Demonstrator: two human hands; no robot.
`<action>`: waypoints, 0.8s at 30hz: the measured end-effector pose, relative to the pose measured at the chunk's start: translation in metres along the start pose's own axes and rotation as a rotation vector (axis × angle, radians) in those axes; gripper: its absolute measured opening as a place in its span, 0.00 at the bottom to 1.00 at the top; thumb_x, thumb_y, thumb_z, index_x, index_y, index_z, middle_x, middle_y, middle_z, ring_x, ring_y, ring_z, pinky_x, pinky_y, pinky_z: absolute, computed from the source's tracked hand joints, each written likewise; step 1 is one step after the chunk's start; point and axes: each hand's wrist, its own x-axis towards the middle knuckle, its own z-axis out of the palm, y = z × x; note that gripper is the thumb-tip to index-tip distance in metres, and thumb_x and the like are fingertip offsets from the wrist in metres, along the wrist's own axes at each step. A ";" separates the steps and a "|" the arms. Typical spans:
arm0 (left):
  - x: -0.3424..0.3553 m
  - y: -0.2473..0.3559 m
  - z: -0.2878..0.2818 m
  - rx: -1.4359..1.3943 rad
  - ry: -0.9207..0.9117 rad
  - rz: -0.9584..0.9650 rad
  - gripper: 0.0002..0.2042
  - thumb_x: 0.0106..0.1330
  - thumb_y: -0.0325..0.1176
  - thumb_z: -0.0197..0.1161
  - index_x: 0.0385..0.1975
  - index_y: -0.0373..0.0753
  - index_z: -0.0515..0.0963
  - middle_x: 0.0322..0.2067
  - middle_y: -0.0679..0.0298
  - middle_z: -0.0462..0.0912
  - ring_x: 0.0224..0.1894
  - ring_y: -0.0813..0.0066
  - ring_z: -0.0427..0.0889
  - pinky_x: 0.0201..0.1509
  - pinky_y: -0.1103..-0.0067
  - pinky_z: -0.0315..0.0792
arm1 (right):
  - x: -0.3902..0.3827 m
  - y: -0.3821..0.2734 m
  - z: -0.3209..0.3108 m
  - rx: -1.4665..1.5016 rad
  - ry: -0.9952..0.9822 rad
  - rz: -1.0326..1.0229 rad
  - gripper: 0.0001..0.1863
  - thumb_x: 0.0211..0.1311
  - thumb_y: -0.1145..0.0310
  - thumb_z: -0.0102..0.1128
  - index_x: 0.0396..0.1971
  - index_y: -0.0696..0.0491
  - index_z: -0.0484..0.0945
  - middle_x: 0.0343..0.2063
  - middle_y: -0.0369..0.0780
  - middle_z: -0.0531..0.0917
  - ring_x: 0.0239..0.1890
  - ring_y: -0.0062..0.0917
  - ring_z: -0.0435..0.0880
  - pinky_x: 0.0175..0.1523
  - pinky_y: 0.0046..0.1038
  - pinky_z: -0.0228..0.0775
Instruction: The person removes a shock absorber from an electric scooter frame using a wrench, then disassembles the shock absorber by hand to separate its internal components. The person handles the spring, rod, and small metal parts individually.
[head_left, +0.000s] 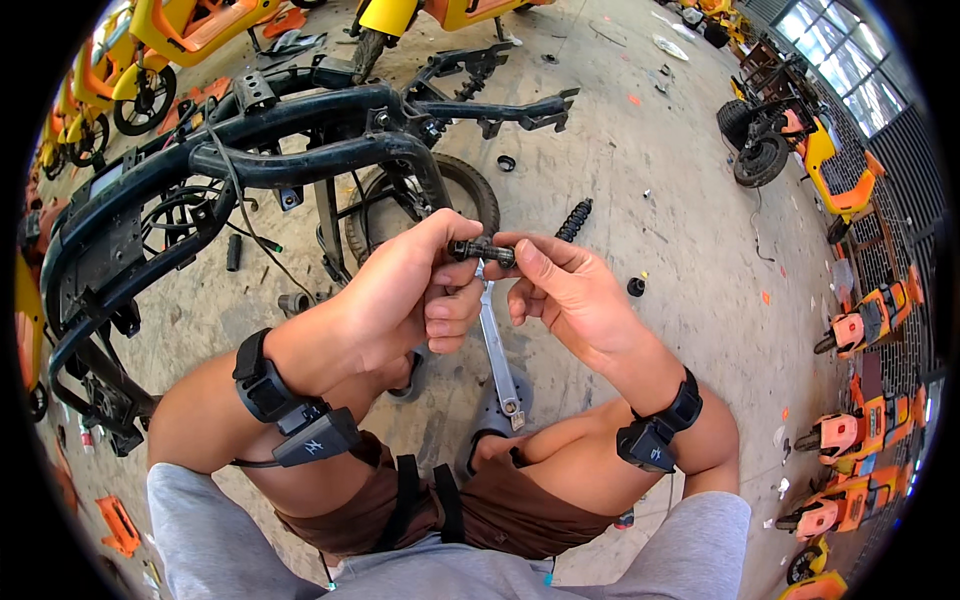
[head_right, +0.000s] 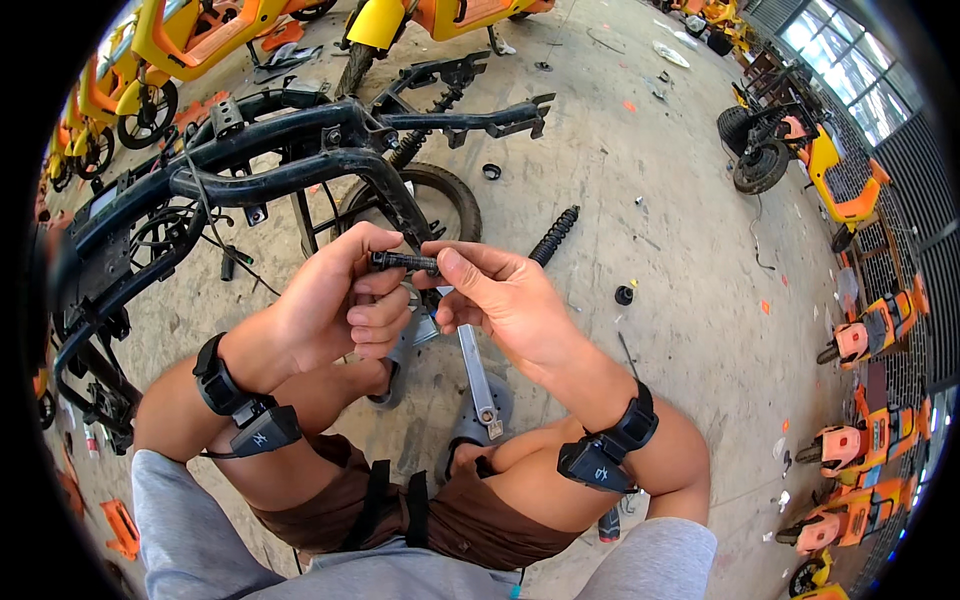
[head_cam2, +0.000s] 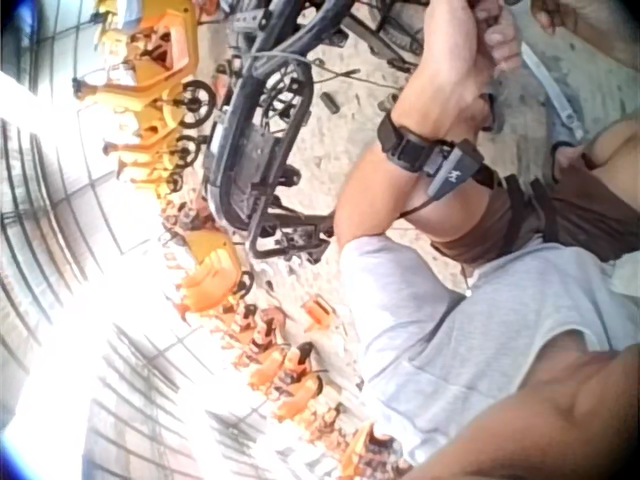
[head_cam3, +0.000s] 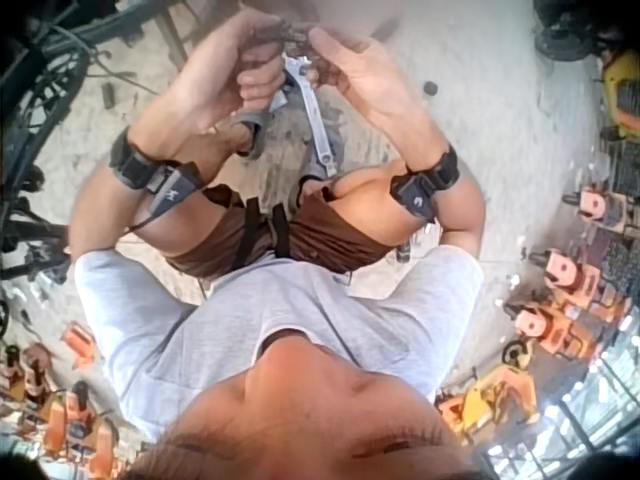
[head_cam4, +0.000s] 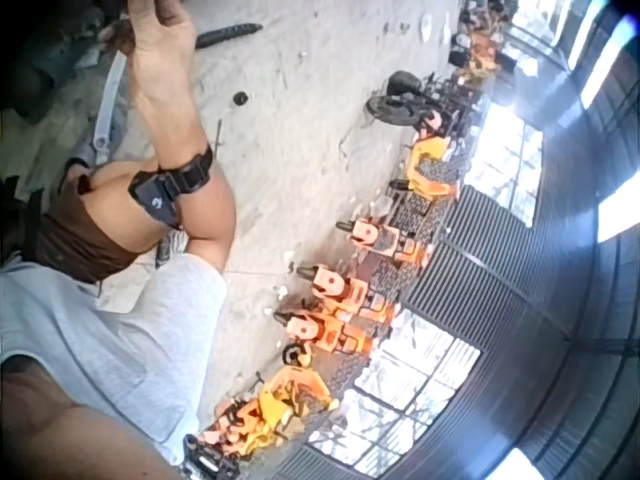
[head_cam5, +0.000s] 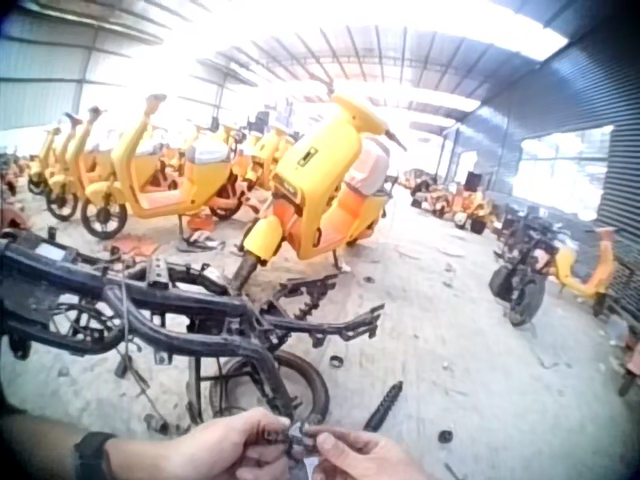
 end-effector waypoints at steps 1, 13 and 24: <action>-0.001 0.000 0.000 -0.002 0.008 0.002 0.22 0.67 0.50 0.47 0.13 0.48 0.53 0.10 0.70 0.55 0.14 0.78 0.54 0.20 0.79 0.54 | 0.001 0.000 0.001 0.002 -0.004 0.001 0.20 0.66 0.59 0.60 0.51 0.57 0.78 0.38 0.41 0.84 0.27 0.20 0.79 0.37 0.24 0.74; 0.001 -0.002 -0.002 0.072 0.048 -0.001 0.22 0.68 0.51 0.49 0.15 0.46 0.56 0.12 0.71 0.56 0.15 0.77 0.54 0.21 0.79 0.54 | 0.005 0.003 0.000 -0.012 0.013 0.024 0.19 0.66 0.59 0.61 0.51 0.56 0.78 0.39 0.40 0.84 0.27 0.19 0.79 0.36 0.23 0.74; -0.001 -0.002 -0.003 0.122 0.058 0.006 0.22 0.71 0.52 0.46 0.19 0.43 0.61 0.15 0.70 0.60 0.16 0.77 0.56 0.22 0.79 0.55 | 0.004 0.002 0.001 -0.047 0.050 0.004 0.19 0.63 0.62 0.64 0.50 0.56 0.80 0.39 0.38 0.84 0.29 0.17 0.78 0.36 0.22 0.73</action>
